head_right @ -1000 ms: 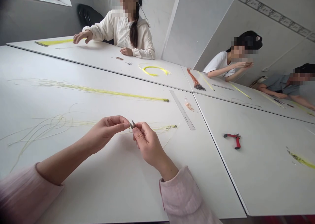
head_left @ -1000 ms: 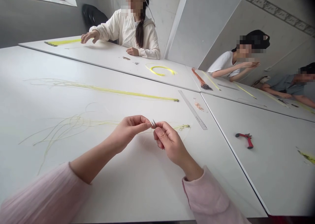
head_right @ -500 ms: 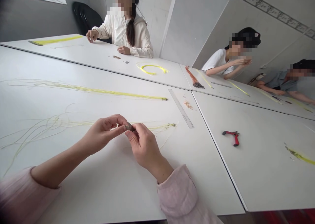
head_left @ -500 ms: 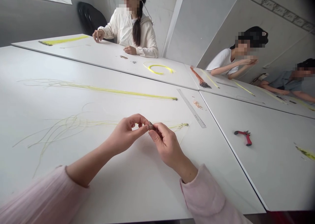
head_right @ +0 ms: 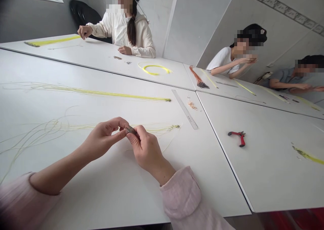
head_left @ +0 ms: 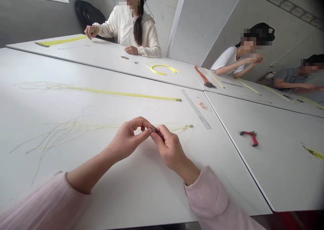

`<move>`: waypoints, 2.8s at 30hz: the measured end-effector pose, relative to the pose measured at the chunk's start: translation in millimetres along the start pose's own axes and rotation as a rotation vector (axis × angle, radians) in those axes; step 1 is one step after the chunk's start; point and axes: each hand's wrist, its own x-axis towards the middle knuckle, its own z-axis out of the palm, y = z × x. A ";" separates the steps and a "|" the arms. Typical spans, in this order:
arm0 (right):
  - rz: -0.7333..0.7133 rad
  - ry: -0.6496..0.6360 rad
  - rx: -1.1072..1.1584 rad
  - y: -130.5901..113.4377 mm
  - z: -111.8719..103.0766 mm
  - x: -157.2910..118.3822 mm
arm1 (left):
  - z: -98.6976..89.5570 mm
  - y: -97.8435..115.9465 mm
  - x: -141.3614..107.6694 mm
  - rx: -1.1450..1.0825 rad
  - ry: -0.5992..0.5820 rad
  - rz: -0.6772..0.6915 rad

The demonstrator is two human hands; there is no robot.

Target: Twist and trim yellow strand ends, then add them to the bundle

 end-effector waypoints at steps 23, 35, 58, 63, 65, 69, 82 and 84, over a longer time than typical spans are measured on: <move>0.034 -0.016 0.037 -1.3 0.4 -0.5 | -1.0 7.9 -1.9 0.004 0.020 -0.033; 0.042 -0.019 0.048 0.7 0.2 0.3 | -0.2 1.0 -3.0 0.047 0.036 0.017; 0.009 -0.006 0.055 -2.1 -1.6 -0.8 | 0.4 3.1 -2.5 0.053 0.044 0.012; 0.008 -0.010 0.034 -1.6 -2.3 -0.6 | 1.1 3.6 -3.4 0.048 0.054 0.038; 0.005 -0.009 0.025 -1.1 -2.7 -0.3 | 1.2 3.6 -3.7 0.049 0.064 0.043; 0.012 0.012 0.060 0.0 -3.8 0.6 | 0.7 4.5 -3.4 0.044 0.047 0.040; 0.366 0.005 0.712 -7.3 0.0 3.9 | 3.1 4.4 -4.7 -0.104 0.028 -0.124; 0.376 0.029 0.739 -8.0 0.0 4.4 | 3.4 3.8 -5.4 -0.146 0.001 -0.146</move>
